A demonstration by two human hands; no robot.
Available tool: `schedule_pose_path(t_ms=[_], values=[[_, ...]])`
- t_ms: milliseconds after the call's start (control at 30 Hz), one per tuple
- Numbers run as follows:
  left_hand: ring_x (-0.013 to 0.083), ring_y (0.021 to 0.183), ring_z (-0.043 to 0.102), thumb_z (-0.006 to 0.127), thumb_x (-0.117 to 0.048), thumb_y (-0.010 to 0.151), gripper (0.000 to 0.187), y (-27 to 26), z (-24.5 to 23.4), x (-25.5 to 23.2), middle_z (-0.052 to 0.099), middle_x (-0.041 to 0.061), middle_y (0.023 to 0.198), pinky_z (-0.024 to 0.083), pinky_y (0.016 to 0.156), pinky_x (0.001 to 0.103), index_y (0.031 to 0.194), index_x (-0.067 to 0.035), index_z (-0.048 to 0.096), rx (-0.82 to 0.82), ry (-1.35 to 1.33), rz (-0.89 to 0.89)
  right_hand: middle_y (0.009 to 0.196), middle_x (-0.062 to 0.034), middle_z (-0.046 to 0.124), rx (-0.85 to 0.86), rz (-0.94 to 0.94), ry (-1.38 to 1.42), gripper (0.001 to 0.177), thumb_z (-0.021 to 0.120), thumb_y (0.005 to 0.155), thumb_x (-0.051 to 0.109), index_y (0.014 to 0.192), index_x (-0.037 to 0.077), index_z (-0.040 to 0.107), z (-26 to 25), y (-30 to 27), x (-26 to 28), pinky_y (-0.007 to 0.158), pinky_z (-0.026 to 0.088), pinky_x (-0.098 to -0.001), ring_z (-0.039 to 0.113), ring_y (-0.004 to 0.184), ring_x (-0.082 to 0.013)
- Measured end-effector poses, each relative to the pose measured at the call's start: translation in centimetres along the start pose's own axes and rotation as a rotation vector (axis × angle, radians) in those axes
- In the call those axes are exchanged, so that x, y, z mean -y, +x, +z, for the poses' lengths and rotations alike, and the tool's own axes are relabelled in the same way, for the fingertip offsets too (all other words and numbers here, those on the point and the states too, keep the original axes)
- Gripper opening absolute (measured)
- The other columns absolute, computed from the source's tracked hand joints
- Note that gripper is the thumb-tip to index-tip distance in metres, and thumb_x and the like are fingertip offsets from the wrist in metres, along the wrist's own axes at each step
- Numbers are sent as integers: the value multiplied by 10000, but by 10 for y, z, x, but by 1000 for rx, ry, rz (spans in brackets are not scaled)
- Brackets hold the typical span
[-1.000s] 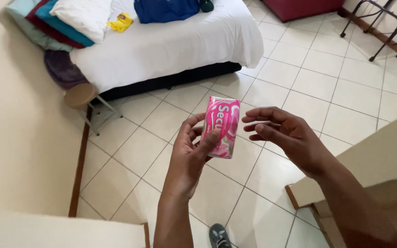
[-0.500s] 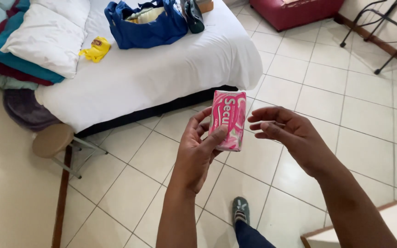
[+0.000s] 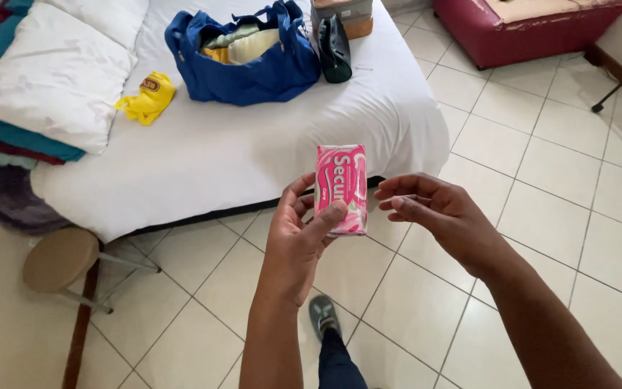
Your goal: Retrieve toiletry items from a bathroom cabinet and pack them into a toiletry bag inside a duffel bag on a bed.
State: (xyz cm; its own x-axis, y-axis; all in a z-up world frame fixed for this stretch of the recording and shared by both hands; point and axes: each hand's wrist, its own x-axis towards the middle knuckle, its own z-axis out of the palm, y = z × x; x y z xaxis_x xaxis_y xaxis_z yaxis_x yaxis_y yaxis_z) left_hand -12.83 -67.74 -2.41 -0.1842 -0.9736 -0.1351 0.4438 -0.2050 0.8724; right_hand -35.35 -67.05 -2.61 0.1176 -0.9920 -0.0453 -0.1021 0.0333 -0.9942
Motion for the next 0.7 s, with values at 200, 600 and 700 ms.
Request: schedule_pose_path(t_ms=[200, 600, 700], values=[[190, 1049, 697, 791, -152, 796, 776, 166, -12, -21, 629, 110, 1227, 595, 911, 367, 1479, -48, 437, 57, 4, -14, 1230, -100, 735, -55, 56, -70, 394, 625, 961, 263, 1281, 38, 673, -34, 149, -11, 984, 561, -359, 701, 1139, -205], [192, 1028, 693, 822, -172, 793, 767, 429, -15, -58, 614, 127, 1248, 604, 869, 354, 1454, -2, 472, 174, 51, -28, 1194, -93, 730, -200, 130, 1, 364, 628, 952, 230, 1254, 35, 685, -100, 379, -21, 952, 581, -362, 710, 1100, -191], [189, 1052, 695, 816, -164, 790, 761, 476, -20, -57, 608, 117, 1249, 608, 898, 355, 1451, -9, 474, 129, 15, -49, 1175, -80, 737, -193, 167, -18, 350, 618, 961, 251, 1236, 47, 690, -117, 444, -30, 939, 588, -354, 716, 1080, -188]])
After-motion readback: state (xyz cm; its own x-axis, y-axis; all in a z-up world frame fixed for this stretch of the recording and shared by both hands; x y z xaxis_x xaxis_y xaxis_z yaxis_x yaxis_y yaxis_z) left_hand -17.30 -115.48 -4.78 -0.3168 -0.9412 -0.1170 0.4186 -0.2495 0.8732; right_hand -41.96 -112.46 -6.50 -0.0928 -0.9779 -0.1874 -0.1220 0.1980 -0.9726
